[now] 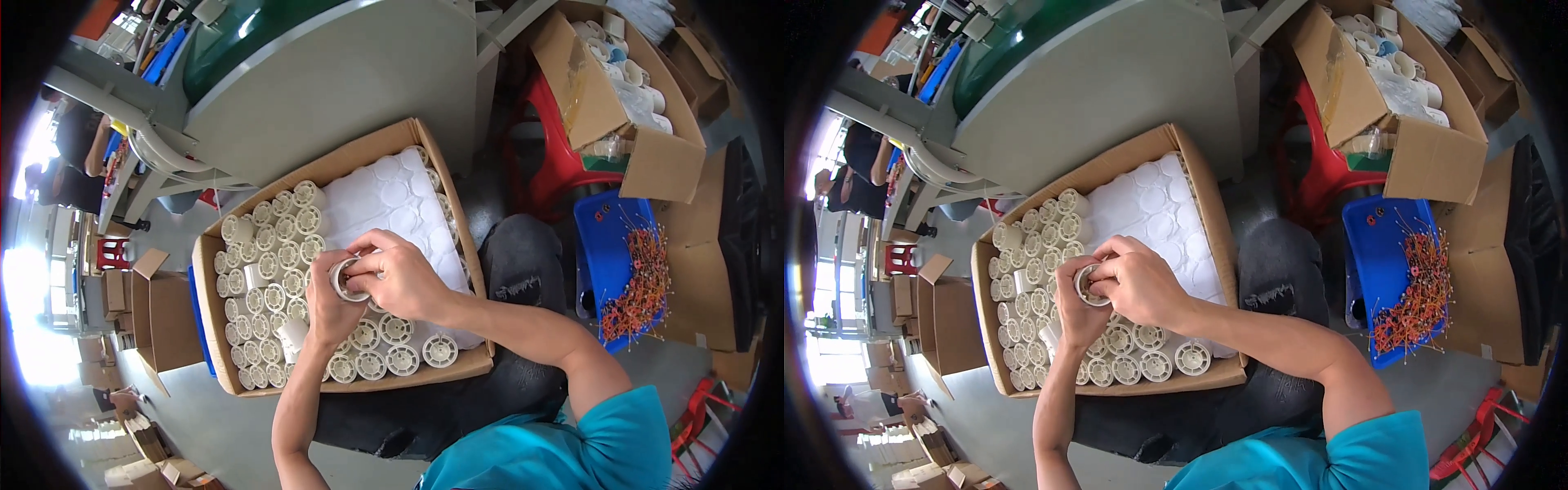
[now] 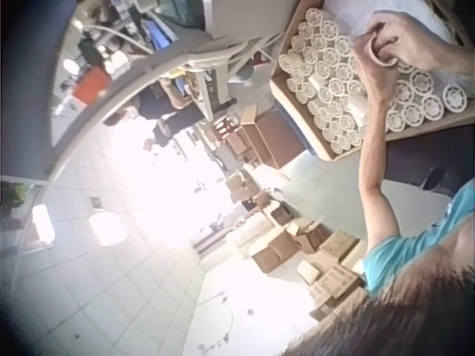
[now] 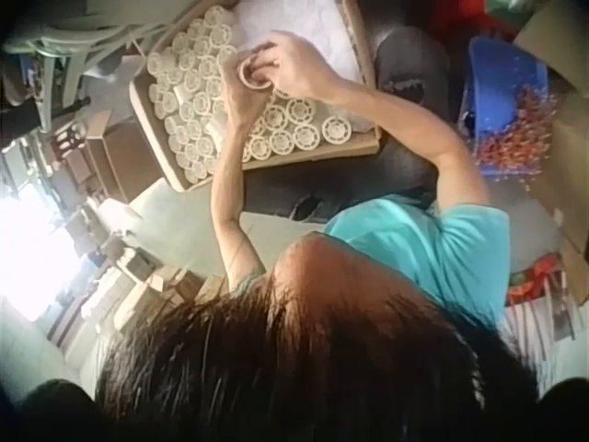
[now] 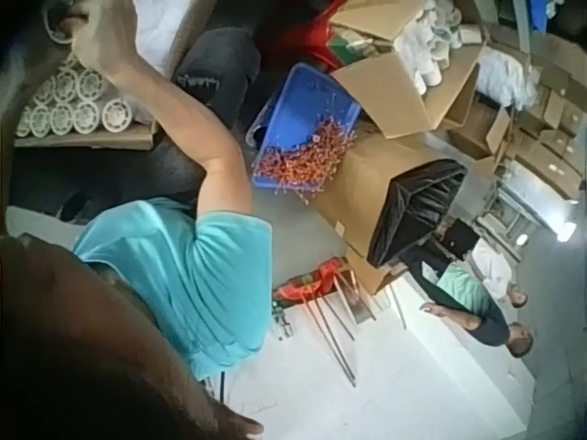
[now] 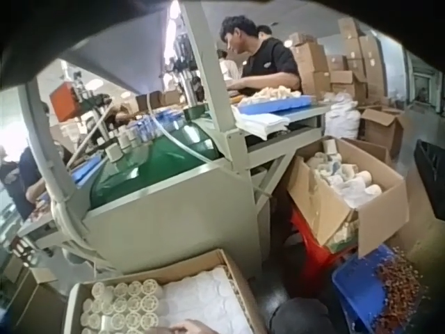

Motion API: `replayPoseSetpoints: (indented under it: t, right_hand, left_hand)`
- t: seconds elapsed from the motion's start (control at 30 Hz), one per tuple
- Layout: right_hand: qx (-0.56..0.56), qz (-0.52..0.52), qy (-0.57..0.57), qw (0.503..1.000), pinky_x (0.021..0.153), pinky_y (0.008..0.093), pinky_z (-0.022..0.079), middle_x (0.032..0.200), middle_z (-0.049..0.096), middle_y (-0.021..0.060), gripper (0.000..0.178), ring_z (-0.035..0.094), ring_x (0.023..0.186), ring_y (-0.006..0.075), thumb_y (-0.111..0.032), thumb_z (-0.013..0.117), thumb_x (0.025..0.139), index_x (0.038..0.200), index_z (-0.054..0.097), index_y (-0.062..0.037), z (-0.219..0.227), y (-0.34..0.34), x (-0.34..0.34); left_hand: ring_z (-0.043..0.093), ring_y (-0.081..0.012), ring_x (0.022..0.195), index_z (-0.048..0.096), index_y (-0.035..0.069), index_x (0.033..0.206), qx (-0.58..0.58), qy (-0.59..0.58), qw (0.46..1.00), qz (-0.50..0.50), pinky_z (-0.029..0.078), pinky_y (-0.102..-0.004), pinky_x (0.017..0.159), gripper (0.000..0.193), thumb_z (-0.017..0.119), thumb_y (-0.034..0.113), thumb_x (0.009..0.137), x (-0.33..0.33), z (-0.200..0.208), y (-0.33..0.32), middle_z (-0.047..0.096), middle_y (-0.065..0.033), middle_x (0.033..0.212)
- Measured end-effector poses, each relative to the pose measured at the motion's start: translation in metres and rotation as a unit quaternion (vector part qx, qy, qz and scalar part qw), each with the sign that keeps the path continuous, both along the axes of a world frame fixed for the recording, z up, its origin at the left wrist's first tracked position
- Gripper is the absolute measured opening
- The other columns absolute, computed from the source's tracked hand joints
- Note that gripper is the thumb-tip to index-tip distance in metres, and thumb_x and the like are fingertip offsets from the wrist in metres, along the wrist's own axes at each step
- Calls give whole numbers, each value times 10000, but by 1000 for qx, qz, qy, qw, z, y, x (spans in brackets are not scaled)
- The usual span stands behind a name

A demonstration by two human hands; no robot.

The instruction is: The person assembles small electrical components into plastic light housing units by hand, taking components from a component tray and wiring from a cardboard box.

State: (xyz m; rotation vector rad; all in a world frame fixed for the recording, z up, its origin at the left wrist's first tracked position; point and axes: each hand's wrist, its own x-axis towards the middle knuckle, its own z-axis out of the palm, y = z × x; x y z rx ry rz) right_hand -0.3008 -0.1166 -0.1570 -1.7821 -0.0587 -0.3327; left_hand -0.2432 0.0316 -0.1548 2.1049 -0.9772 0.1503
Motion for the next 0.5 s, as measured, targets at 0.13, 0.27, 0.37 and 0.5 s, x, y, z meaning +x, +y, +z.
replayPoseSetpoints:
  t: [0.13, 0.27, 0.37, 0.5]
  right_hand:
    - [106, -59, -63, 991, 770, 321, 525, 1112, 641, 112, 243, 642, 906, 213, -91, 712, 834, 1072, 729, -44, 19, -14, 6]
    - [149, -145, -76, 975, 692, 263, 507, 1078, 647, 89, 250, 629, 869, 158, -121, 709, 872, 1114, 714, -56, 21, -38, 7]
    - [160, -119, -50, 979, 690, 236, 501, 1094, 644, 92, 241, 632, 948, 139, -87, 702, 880, 1115, 708, -35, 15, -32, 11]
    - [172, -98, -12, 980, 674, 222, 488, 1081, 642, 80, 233, 622, 916, 113, -109, 689, 898, 1121, 708, -41, 7, -28, 16]
  left_hand:
    - [600, -343, 982, 490, 60, 1119, 7, -71, 997, 23, 495, -451, 831, 576, 849, 77, 669, 38, 30, -9, 592, -144, 1059]
    - [530, -331, 1070, 556, 37, 1135, 50, -280, 952, 110, 452, -437, 913, 617, 895, 195, 645, 129, 99, -35, 571, -135, 1115]
    - [587, -289, 982, 611, 33, 1199, -50, -287, 943, 163, 477, -409, 868, 663, 888, 331, 676, 212, 146, -60, 646, -131, 1060]
    - [624, -323, 1028, 553, -80, 1256, -71, -258, 922, 278, 486, -418, 909, 860, 855, 487, 684, 303, 192, -94, 685, -199, 1012]
